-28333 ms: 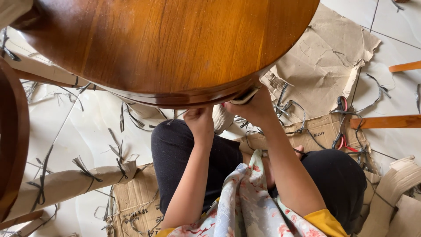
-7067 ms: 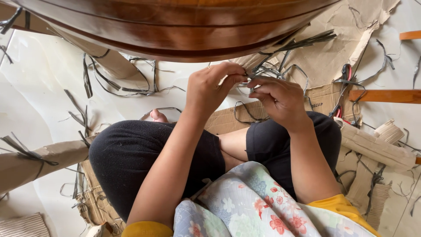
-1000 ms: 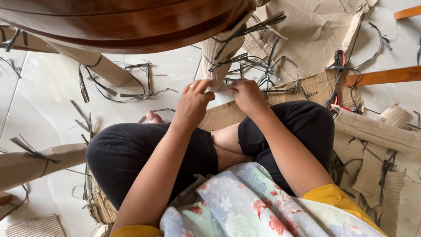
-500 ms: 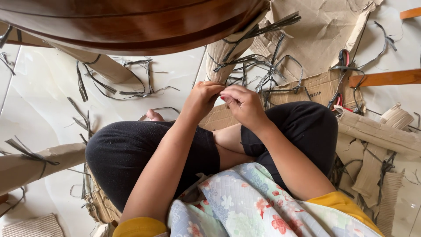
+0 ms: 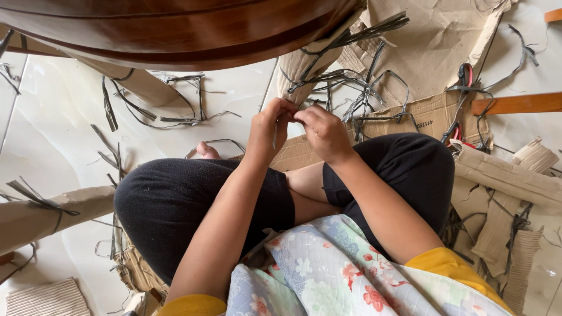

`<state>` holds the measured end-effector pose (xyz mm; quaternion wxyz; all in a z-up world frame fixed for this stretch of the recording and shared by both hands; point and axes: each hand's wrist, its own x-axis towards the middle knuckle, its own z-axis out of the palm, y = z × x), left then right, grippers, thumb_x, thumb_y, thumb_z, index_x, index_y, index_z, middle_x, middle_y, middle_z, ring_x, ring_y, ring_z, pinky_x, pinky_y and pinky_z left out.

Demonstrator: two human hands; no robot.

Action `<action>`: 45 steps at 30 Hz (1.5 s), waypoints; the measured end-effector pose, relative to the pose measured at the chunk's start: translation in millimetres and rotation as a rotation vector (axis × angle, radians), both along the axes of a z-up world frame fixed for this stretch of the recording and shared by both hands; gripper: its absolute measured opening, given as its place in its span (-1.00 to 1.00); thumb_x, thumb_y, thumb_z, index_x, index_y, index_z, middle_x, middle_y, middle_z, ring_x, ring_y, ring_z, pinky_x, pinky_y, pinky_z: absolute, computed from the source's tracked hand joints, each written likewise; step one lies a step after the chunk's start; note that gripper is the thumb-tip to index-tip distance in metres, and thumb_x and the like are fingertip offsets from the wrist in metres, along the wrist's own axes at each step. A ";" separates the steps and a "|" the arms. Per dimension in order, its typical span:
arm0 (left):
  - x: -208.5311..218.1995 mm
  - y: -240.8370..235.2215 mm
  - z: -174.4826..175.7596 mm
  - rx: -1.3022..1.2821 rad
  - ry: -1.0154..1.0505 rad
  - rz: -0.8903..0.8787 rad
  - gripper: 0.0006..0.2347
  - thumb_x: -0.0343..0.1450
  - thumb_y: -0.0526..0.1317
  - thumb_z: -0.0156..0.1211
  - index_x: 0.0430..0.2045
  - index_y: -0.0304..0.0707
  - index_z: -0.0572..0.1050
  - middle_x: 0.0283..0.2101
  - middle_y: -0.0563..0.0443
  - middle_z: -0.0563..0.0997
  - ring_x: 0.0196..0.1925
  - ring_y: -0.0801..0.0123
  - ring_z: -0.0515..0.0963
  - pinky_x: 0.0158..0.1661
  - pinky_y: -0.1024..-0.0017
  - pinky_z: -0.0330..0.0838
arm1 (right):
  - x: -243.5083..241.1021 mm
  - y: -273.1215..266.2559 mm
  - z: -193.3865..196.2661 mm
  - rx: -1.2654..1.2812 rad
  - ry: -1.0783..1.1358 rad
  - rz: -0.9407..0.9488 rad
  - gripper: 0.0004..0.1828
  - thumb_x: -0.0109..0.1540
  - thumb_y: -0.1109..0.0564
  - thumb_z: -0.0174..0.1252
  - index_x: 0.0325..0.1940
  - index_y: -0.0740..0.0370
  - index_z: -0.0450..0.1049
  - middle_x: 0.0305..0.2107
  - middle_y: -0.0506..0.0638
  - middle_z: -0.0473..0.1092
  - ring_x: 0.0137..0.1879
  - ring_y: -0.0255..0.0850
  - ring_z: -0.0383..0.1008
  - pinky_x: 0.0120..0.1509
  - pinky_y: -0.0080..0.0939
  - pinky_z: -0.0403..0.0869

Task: The person sits on the floor and wraps a wooden table leg with strips of corrugated cardboard, securing them with black plastic ties. They tear cardboard pieces, fold them around the leg, and tie them in place, repeating the process to cover the leg.

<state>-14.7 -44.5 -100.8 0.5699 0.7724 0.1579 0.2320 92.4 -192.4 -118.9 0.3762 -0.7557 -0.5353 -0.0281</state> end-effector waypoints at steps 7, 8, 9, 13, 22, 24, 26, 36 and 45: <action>2.9 4.5 5.3 -0.125 0.019 0.084 -0.89 0.47 -0.48 0.11 -0.24 -0.28 0.40 -0.33 -0.14 0.64 -0.54 0.21 0.70 -0.42 0.37 0.60 | -15.6 5.7 4.8 -0.073 -0.105 -0.042 -0.76 0.30 0.38 0.07 -0.16 0.14 0.59 -0.46 -0.08 0.36 -0.30 -0.11 0.52 -0.19 -0.19 0.57; 2.8 4.5 7.8 -0.099 0.060 0.090 -0.89 0.49 -0.42 0.12 -0.18 -0.28 0.36 -0.31 -0.17 0.63 -0.55 0.20 0.70 -0.42 0.35 0.59 | -15.5 6.2 1.9 -0.085 -0.096 -0.037 -0.77 0.30 0.38 0.04 -0.16 0.17 0.57 -0.45 -0.05 0.35 -0.30 -0.07 0.52 -0.20 -0.13 0.56; 2.8 4.5 10.5 -0.073 0.101 0.095 -0.85 0.51 -0.37 0.13 -0.12 -0.29 0.32 -0.29 -0.20 0.61 -0.55 0.19 0.69 -0.42 0.34 0.58 | -15.3 6.8 -0.8 -0.097 -0.086 -0.032 -0.78 0.29 0.38 0.02 -0.17 0.19 0.55 -0.45 -0.03 0.34 -0.30 -0.03 0.51 -0.21 -0.08 0.56; -1.9 4.0 24.5 0.117 0.185 0.158 -0.79 0.51 -0.30 0.16 -0.04 -0.31 0.30 -0.18 -0.35 0.57 -0.26 -0.18 0.70 -0.28 0.05 0.57 | -16.3 6.8 -1.7 -0.178 0.108 -0.071 -0.86 0.25 0.37 0.13 -0.16 0.27 0.55 -0.44 0.09 0.38 -0.25 0.12 0.54 -0.16 0.03 0.54; -7.0 -43.4 -56.1 -1.096 0.376 0.279 -0.68 0.43 -0.03 0.33 -0.13 -0.32 0.62 -0.22 -0.09 0.70 -0.18 0.19 0.75 -0.12 0.27 0.65 | -23.2 17.5 26.5 -0.172 0.479 -0.098 -0.90 0.26 0.31 0.21 -0.22 0.18 0.60 -0.46 0.08 0.46 -0.20 0.08 0.57 -0.09 -0.04 0.52; -8.0 -49.2 -71.4 -1.183 0.205 0.445 -0.73 0.48 -0.11 0.27 -0.15 -0.39 0.60 -0.19 -0.25 0.70 -0.12 0.07 0.73 -0.03 0.08 0.59 | -24.9 15.2 32.5 -0.155 0.665 -0.182 -0.89 0.25 0.30 0.26 -0.20 0.19 0.65 -0.50 0.03 0.53 -0.39 -0.26 0.57 -0.23 -0.27 0.55; -7.3 -46.0 -61.9 -1.155 0.169 0.470 -0.76 0.50 -0.09 0.23 -0.18 -0.33 0.61 -0.18 -0.19 0.72 -0.05 0.14 0.72 0.05 0.07 0.52 | -25.6 12.5 36.2 -0.161 0.697 -0.206 -0.87 0.24 0.31 0.26 -0.17 0.20 0.65 -0.51 0.03 0.54 -0.40 -0.27 0.58 -0.26 -0.28 0.55; 7.0 -12.9 -53.6 -1.400 -0.280 0.629 -0.80 0.60 -0.08 -0.05 -0.25 -0.20 0.42 -0.38 0.10 0.62 -0.19 0.30 0.73 0.08 0.14 0.60 | -4.5 -6.0 20.2 -0.195 0.353 -0.175 -0.94 0.29 0.15 0.32 -0.20 0.17 0.60 -0.45 0.07 0.52 -0.28 0.00 0.61 -0.27 -0.11 0.56; 20.8 3.1 -64.5 -1.411 -0.280 0.602 -0.81 0.60 -0.07 -0.08 -0.27 -0.13 0.41 -0.47 0.25 0.39 -0.37 0.58 0.56 -0.22 0.57 0.59 | -23.4 6.2 55.3 -0.335 0.373 0.202 -0.87 0.39 0.11 0.11 -0.24 0.15 0.44 -0.25 0.10 0.50 -0.06 0.19 0.55 -0.06 0.14 0.51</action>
